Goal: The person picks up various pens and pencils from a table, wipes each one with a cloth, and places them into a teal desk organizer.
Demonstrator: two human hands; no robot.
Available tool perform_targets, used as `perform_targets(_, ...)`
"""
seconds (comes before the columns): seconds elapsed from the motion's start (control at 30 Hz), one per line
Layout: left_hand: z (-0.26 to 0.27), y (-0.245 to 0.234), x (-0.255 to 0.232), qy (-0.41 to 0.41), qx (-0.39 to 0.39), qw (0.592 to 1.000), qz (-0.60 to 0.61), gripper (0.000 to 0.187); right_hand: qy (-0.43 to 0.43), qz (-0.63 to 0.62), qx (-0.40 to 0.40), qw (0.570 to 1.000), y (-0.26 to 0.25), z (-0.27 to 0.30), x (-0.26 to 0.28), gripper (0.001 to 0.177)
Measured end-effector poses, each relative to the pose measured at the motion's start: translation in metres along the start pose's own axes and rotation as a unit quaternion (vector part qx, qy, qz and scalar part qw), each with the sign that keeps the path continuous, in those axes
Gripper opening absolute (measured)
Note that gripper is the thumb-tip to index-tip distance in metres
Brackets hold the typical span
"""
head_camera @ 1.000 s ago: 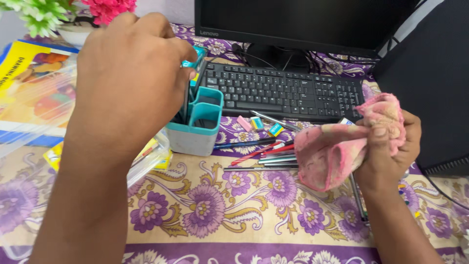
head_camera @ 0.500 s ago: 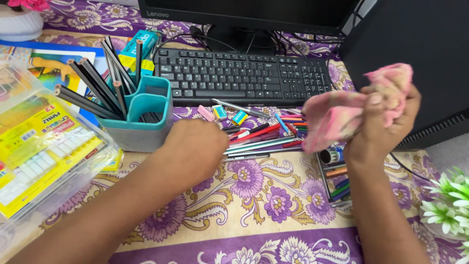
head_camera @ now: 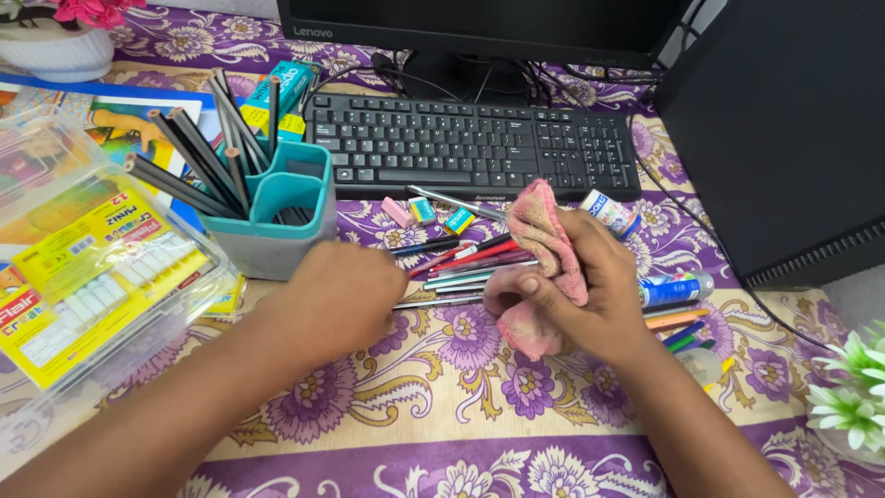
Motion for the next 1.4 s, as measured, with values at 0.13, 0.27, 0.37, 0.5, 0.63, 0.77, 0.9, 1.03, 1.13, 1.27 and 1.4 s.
perform_targets(0.13,0.011,0.012,0.001,-0.017,-0.091,0.995,0.042,0.016,-0.019,0.0,0.008,1.0,0.005,-0.004,0.007,0.047)
perform_targets(0.27,0.011,0.014,0.001,-0.042,-0.174,0.97,0.166,0.016,-0.005,0.151,0.044,0.988,0.02,0.002,0.018,0.057)
perform_targets(0.37,0.01,0.013,-0.01,-0.031,-0.223,0.924,0.309,0.019,-0.145,0.267,0.062,0.951,0.043,0.002,0.038,0.07)
perform_targets(0.5,0.023,0.009,-0.028,0.02,-0.293,0.906,0.304,0.027,-0.144,0.202,0.073,0.966,0.066,0.011,0.045,0.062)
perform_targets(0.63,0.027,0.006,-0.028,0.06,-0.315,0.922,0.219,0.041,-0.095,0.198,0.094,0.971,0.064,0.017,0.035,0.045)
perform_targets(0.77,0.023,0.013,-0.026,0.012,-0.245,0.934,0.261,0.046,-0.118,0.22,0.094,0.964,0.054,0.014,0.038,0.043)
perform_targets(0.9,0.022,0.015,-0.034,0.023,-0.274,0.904,0.327,0.031,-0.125,0.249,0.093,0.956,0.048,0.011,0.048,0.053)
perform_targets(1.03,0.03,0.007,-0.04,0.074,-0.31,0.903,0.289,0.014,-0.062,0.213,0.071,0.973,0.059,0.015,0.056,0.054)
perform_targets(1.13,0.039,-0.004,-0.037,0.137,-0.381,0.879,0.253,0.025,0.081,0.106,0.126,0.983,0.057,0.014,0.043,0.054)
perform_targets(1.27,0.049,-0.019,-0.029,0.195,-0.425,0.867,0.173,0.037,0.15,-0.055,0.195,0.968,0.045,0.012,0.033,0.035)
perform_targets(1.4,0.056,-0.028,-0.022,0.202,-0.466,0.848,0.147,0.03,0.327,-0.164,0.275,0.889,0.035,0.015,0.018,0.031)
Point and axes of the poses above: each hand's wrist, its own z-axis away from the middle knuckle, its own y-axis out of the palm, x = y × z, the point moved 3 cm from there along -z, towards the middle knuckle, and after that the axes turned 5 degrees about -z, right-handed, at the moved point
